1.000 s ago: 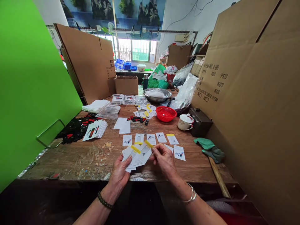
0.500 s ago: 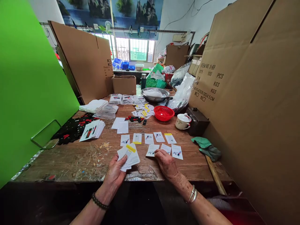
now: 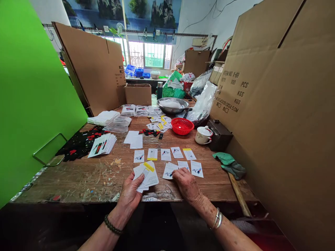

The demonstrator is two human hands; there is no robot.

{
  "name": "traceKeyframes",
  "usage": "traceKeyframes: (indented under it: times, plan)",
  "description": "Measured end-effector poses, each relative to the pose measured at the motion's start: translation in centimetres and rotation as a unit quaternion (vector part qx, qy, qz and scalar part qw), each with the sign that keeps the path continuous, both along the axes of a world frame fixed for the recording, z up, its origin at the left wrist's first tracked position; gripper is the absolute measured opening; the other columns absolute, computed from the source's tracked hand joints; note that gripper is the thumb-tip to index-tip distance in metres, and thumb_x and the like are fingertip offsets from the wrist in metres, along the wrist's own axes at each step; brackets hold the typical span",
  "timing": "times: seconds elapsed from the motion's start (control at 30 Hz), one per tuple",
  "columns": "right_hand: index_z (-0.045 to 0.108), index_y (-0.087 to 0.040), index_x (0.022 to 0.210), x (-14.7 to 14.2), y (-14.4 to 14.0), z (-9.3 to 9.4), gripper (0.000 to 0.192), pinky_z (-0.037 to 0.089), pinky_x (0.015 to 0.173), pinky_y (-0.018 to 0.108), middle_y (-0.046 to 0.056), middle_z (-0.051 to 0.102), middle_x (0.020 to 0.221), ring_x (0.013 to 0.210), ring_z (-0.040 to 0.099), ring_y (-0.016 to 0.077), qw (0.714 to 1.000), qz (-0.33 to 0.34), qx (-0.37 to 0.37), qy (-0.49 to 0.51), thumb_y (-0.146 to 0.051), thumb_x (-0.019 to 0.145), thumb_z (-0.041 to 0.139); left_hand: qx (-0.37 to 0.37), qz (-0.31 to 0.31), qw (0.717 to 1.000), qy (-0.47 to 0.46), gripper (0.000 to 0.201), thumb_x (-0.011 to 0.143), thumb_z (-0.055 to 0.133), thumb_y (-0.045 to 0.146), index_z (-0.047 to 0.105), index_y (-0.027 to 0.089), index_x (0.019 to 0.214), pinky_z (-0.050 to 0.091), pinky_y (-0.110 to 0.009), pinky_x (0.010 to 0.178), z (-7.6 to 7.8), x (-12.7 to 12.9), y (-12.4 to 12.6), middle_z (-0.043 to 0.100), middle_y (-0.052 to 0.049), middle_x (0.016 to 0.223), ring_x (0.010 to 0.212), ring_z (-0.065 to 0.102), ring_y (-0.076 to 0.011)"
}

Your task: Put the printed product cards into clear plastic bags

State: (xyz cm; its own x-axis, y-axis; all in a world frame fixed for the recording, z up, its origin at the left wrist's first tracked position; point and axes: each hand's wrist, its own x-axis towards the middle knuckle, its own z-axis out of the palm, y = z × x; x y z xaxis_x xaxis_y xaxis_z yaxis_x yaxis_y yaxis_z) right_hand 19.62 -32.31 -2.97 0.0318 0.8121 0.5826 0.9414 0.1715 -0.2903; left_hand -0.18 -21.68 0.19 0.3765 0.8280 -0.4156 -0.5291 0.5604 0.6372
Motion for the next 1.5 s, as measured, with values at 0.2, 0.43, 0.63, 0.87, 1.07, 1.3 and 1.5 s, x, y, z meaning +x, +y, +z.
traceKeyframes:
  times: [0.2,0.43,0.63,0.87,1.07,1.3,1.5]
  plan:
    - [0.057,-0.02,0.077,-0.4,0.6,-0.6,0.028,0.046,0.07,0.029,0.006,0.066,0.081,0.074,0.056,0.0186,0.999,0.003,0.036,0.004,-0.01,0.097,0.04,0.001,0.004,1.0,-0.008,0.036,0.06,0.078,0.004,0.065,0.011,0.093,0.059,-0.034,0.074,0.2,-0.3,0.0,0.077,-0.012,0.087,0.075,0.073,-0.0229]
    - [0.062,-0.019,0.085,-0.6,0.0,0.7,0.025,0.049,0.074,0.03,0.006,0.069,0.09,0.081,0.059,0.0201,0.998,0.021,-0.048,-0.044,-0.003,0.092,0.045,0.001,0.008,1.0,-0.009,0.037,0.06,0.078,0.003,0.065,0.012,0.094,0.058,-0.041,0.084,0.4,-0.9,0.4,0.077,-0.011,0.091,0.083,0.074,-0.0263]
    - [0.065,-0.02,0.089,-0.6,-0.6,1.7,0.026,0.051,0.077,0.032,0.007,0.068,0.097,0.086,0.062,0.0204,0.996,0.015,-0.082,-0.01,-0.005,0.091,0.044,0.005,0.003,1.0,-0.012,0.036,0.06,0.078,0.003,0.066,0.012,0.093,0.058,-0.042,0.085,0.4,-1.2,0.5,0.077,-0.011,0.09,0.085,0.074,-0.0283]
    - [0.056,-0.022,0.076,-0.5,-0.5,1.4,0.027,0.051,0.068,0.029,0.006,0.062,0.079,0.073,0.059,0.0193,0.998,-0.011,-0.049,0.046,-0.013,0.095,0.039,0.005,0.0,1.0,-0.008,0.035,0.062,0.077,0.003,0.066,0.013,0.095,0.058,-0.042,0.085,0.1,-1.3,0.7,0.077,-0.011,0.089,0.086,0.074,-0.028]
    - [0.055,-0.022,0.076,-0.2,-0.7,1.4,0.024,0.049,0.067,0.029,0.006,0.063,0.081,0.075,0.061,0.0198,0.997,-0.021,-0.043,0.055,-0.014,0.094,0.04,-0.006,-0.007,1.0,-0.01,0.032,0.066,0.074,0.002,0.066,0.012,0.096,0.059,-0.041,0.084,0.2,-1.2,0.6,0.077,-0.012,0.091,0.086,0.074,-0.0277]
    - [0.063,-0.021,0.08,0.9,-1.1,2.9,0.018,0.051,0.073,0.031,0.006,0.066,0.085,0.079,0.063,0.0204,0.99,-0.012,-0.091,0.108,-0.011,0.089,0.05,0.003,0.001,1.0,-0.01,0.033,0.065,0.074,0.002,0.068,0.011,0.097,0.059,-0.041,0.085,-0.4,-1.3,1.0,0.077,-0.013,0.09,0.089,0.073,-0.0286]
    - [0.07,-0.021,0.081,0.4,-0.9,2.7,0.023,0.053,0.077,0.032,0.006,0.069,0.089,0.084,0.065,0.0205,0.984,0.026,-0.132,0.117,-0.015,0.091,0.05,-0.005,-0.002,1.0,-0.004,0.038,0.067,0.071,0.001,0.067,0.012,0.103,0.058,-0.041,0.086,-0.1,-1.4,0.9,0.077,-0.012,0.092,0.089,0.073,-0.0281]
